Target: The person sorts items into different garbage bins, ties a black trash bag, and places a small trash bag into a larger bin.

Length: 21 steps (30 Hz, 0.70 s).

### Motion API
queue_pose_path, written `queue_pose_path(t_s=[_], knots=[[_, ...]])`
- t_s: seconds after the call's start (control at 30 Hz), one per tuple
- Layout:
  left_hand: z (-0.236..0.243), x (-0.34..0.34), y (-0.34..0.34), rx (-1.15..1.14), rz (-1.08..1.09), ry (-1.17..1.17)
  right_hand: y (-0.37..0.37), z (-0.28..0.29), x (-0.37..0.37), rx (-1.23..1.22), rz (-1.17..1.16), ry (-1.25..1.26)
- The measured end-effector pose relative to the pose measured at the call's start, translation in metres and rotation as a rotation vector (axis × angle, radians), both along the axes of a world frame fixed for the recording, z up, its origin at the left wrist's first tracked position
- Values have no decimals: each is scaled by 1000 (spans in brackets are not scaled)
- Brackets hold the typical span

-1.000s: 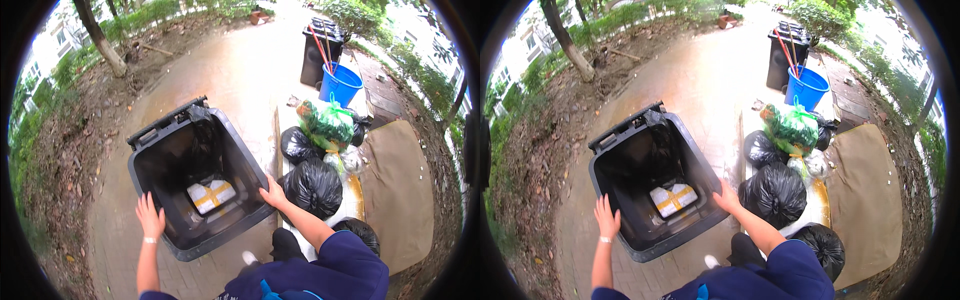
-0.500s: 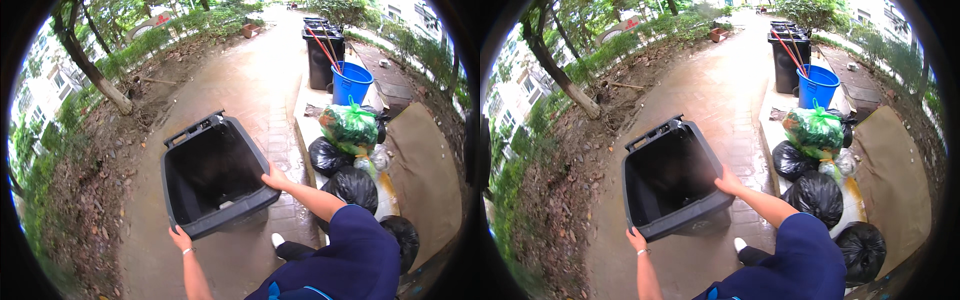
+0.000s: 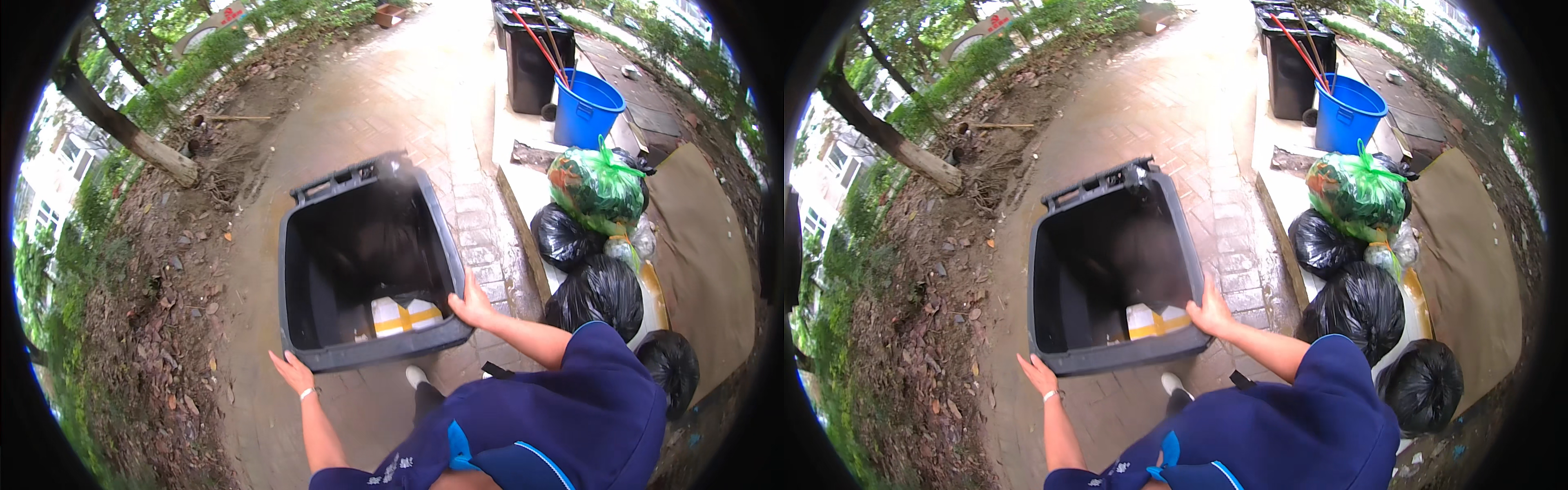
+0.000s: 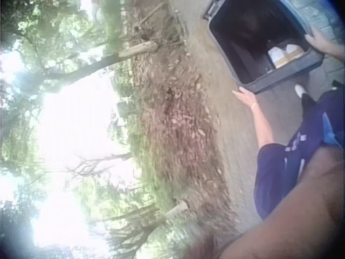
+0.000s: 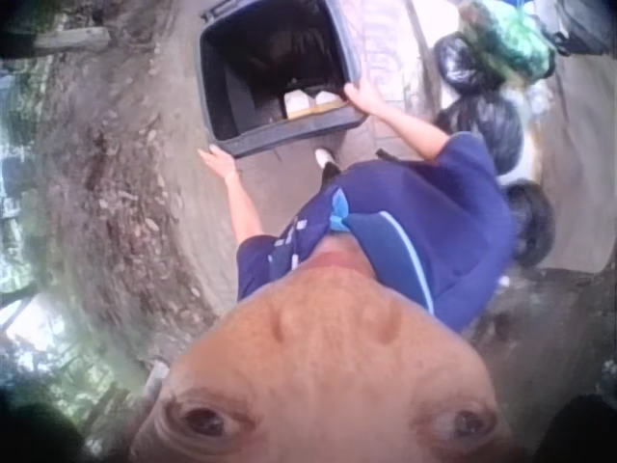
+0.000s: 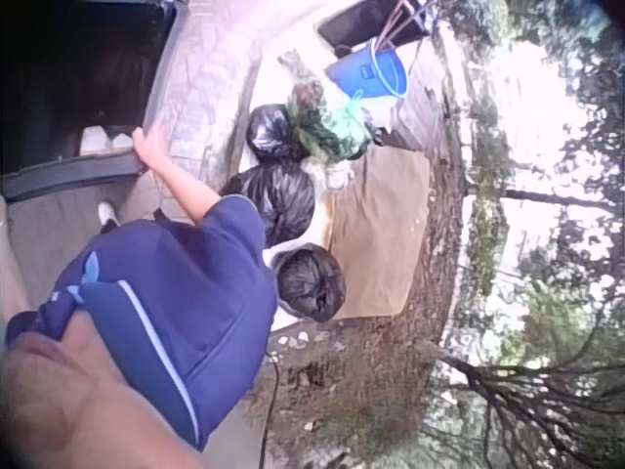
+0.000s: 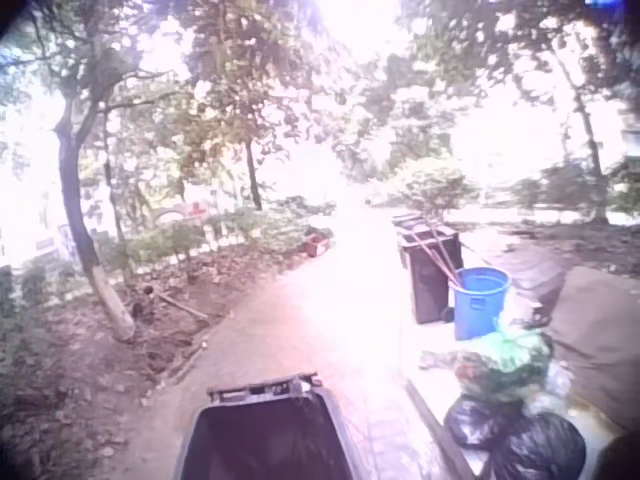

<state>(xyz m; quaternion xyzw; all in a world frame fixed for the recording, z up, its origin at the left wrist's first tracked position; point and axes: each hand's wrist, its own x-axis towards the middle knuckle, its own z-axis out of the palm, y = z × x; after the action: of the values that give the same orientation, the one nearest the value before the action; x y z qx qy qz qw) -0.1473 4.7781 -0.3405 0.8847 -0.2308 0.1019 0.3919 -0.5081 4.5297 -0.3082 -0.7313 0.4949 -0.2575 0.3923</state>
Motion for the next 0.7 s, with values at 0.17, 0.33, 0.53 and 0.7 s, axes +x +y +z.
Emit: queue_pose_path(t_s=[0.17, 0.33, 0.53, 0.7], knots=[[26, 73, -78, 224, 2, -258, -37, -1, 64, 149, -42, 55], [56, 113, -162, 233, -602, -512, -84, -14, 115, 9, -271, 129], [52, 146, -267, 238, -1034, -363, -172, -6, 145, 71, -261, 148], [30, 181, -361, 196, -1053, -322, -258, -2, 174, 143, -346, 177]])
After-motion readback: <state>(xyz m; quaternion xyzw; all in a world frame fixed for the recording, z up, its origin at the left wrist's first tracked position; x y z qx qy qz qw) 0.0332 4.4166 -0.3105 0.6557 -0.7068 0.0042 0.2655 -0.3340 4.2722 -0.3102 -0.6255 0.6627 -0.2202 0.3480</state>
